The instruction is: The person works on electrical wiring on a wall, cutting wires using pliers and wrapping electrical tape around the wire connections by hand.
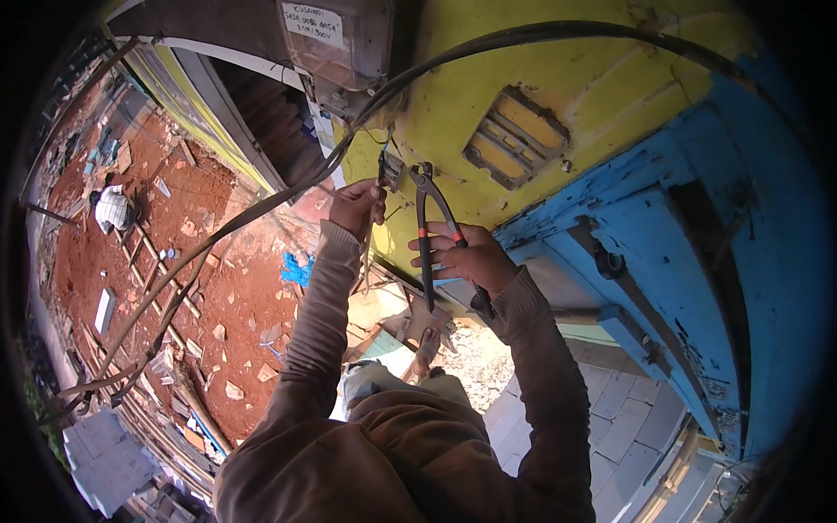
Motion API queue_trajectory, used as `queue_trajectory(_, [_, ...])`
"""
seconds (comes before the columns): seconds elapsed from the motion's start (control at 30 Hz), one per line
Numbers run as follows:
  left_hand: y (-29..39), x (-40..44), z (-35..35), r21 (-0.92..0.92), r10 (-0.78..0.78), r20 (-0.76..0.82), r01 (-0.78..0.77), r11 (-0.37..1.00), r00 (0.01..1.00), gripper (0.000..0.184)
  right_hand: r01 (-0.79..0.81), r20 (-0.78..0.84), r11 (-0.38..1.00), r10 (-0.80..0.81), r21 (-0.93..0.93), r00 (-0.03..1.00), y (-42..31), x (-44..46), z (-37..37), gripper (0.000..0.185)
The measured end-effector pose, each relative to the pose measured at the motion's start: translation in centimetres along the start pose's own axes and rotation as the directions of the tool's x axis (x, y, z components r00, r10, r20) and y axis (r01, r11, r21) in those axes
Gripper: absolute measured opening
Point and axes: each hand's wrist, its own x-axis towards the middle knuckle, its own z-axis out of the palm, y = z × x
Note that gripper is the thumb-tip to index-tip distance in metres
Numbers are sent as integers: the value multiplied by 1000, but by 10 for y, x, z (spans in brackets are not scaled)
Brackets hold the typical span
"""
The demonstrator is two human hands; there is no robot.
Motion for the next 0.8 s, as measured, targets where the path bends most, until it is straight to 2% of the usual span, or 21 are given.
queue_trajectory(0.07, [7, -6, 11, 276, 96, -205, -36, 961, 974, 24, 7, -31, 1000, -6, 29, 999, 6, -13, 0, 57])
queue_trajectory(0.1, [10, -6, 13, 277, 96, -206, -36, 960, 974, 24, 17, -28, 999, -16, 39, 999, 12, -17, -1, 58])
queue_trajectory(0.17, [14, -7, 17, 468, 186, -290, -30, 883, 939, 25, 16, -51, 998, -12, 68, 999, 22, -26, -1, 59])
queue_trajectory(0.2, [12, -6, 21, 471, 186, -290, -30, 882, 939, 25, 18, -73, 996, -12, 92, 997, 25, -29, -1, 59])
queue_trajectory(0.27, [9, -5, 29, 713, 484, -230, -193, 674, 844, 29, 42, -57, 996, -38, 80, 998, 31, -34, -1, 58])
queue_trajectory(0.4, [19, -6, 39, 794, 492, -233, -128, 594, 839, 30, 59, -86, 992, -50, 109, 995, 39, -37, -2, 58])
queue_trajectory(0.5, [21, -3, 42, 818, 550, -268, -114, 563, 791, 36, 61, -82, 993, -53, 103, 995, 42, -35, -4, 59])
queue_trajectory(0.57, [25, -3, 45, 930, 629, -217, -38, 365, 746, 35, 90, -77, 991, -83, 97, 994, 44, -34, -5, 60])
queue_trajectory(0.6, [28, -3, 48, 931, 627, -216, -36, 363, 749, 35, 116, -73, 989, -110, 86, 991, 45, -34, -6, 61])
queue_trajectory(0.67, [35, -2, 52, 976, 666, -153, 7, 217, 730, 31, 128, -78, 989, -122, 70, 989, 44, -33, -8, 63])
queue_trajectory(0.8, [34, 1, 50, 987, 699, -115, 5, 158, 706, 29, 136, -82, 989, -131, 53, 988, 36, -31, -7, 67])
